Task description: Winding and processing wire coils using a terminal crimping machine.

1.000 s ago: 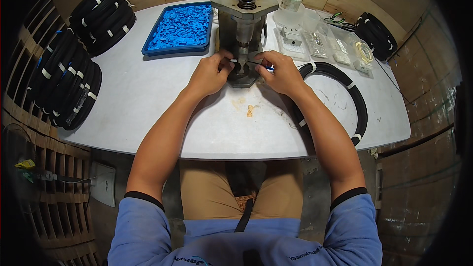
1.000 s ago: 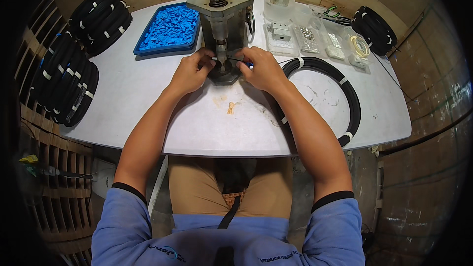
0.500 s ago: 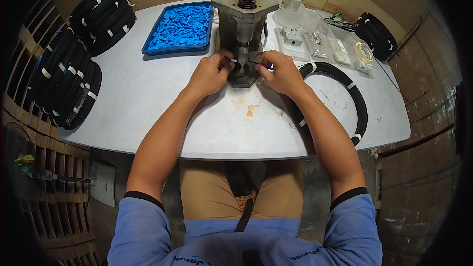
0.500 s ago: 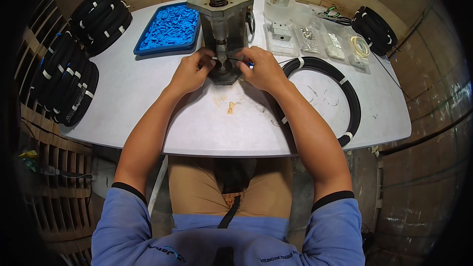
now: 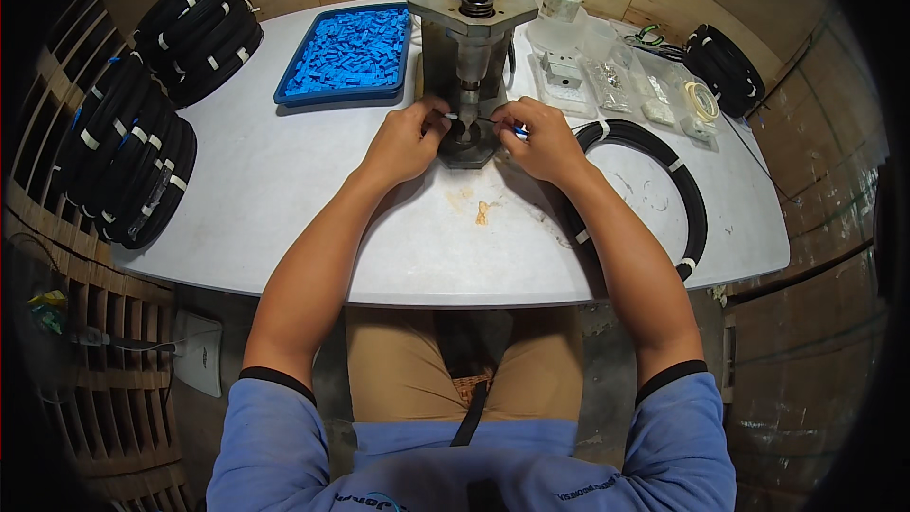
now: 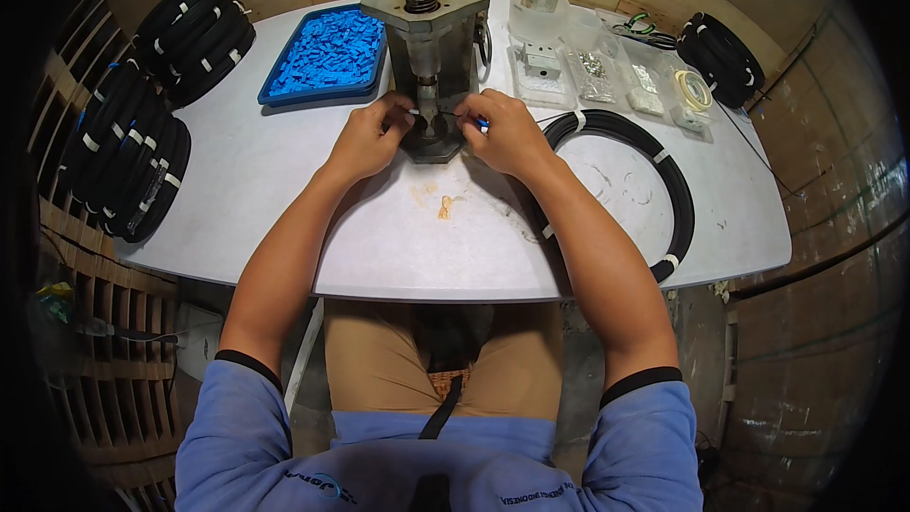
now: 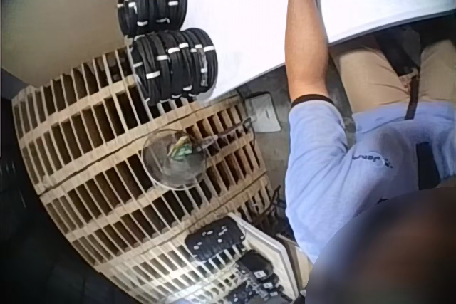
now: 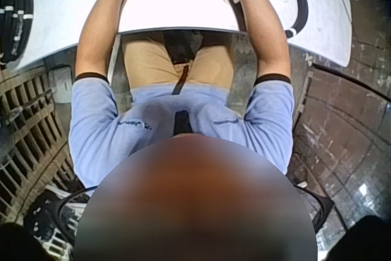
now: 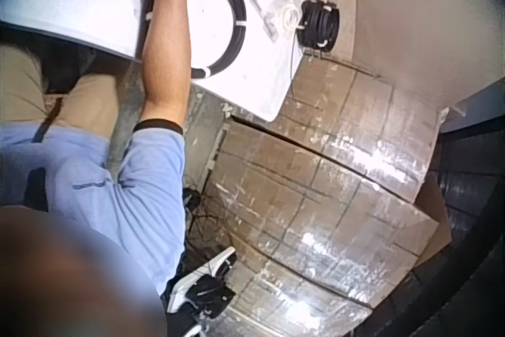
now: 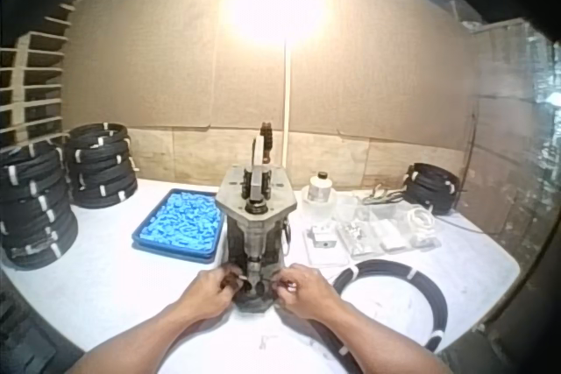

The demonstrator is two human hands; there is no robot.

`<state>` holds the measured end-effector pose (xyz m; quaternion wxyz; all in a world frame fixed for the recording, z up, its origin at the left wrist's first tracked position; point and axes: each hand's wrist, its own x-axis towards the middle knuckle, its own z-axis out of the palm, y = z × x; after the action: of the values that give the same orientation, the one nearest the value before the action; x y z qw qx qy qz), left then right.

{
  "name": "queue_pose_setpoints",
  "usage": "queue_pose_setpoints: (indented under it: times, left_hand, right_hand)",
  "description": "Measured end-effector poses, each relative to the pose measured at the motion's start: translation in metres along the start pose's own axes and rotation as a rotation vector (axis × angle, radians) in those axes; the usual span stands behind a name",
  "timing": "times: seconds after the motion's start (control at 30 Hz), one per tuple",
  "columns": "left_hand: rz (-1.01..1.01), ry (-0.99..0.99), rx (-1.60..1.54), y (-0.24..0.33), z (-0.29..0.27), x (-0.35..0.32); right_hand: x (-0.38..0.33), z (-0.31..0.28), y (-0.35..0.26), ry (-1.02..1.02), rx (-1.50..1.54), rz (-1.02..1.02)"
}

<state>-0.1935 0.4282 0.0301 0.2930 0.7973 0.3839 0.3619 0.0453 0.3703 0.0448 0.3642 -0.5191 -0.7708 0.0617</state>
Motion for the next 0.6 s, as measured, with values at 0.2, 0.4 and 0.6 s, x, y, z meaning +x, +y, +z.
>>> queue_pose_setpoints:
  times: [0.2, 0.4, 0.6]
  left_hand:
    - [0.002, 0.004, 0.002, -0.0014, 0.0003, 0.0003]
    - [0.008, 0.003, -0.007, -0.0019, 0.0005, 0.0005]
    - [0.001, -0.001, -0.001, 0.0011, 0.0001, 0.0002]
  right_hand:
    - [0.0006, -0.0008, -0.0005, -0.01, -0.015, 0.005]
    - [0.0003, -0.0004, 0.0015, -0.015, 0.004, 0.008]
    - [0.0005, -0.0005, 0.0016, -0.009, -0.005, 0.006]
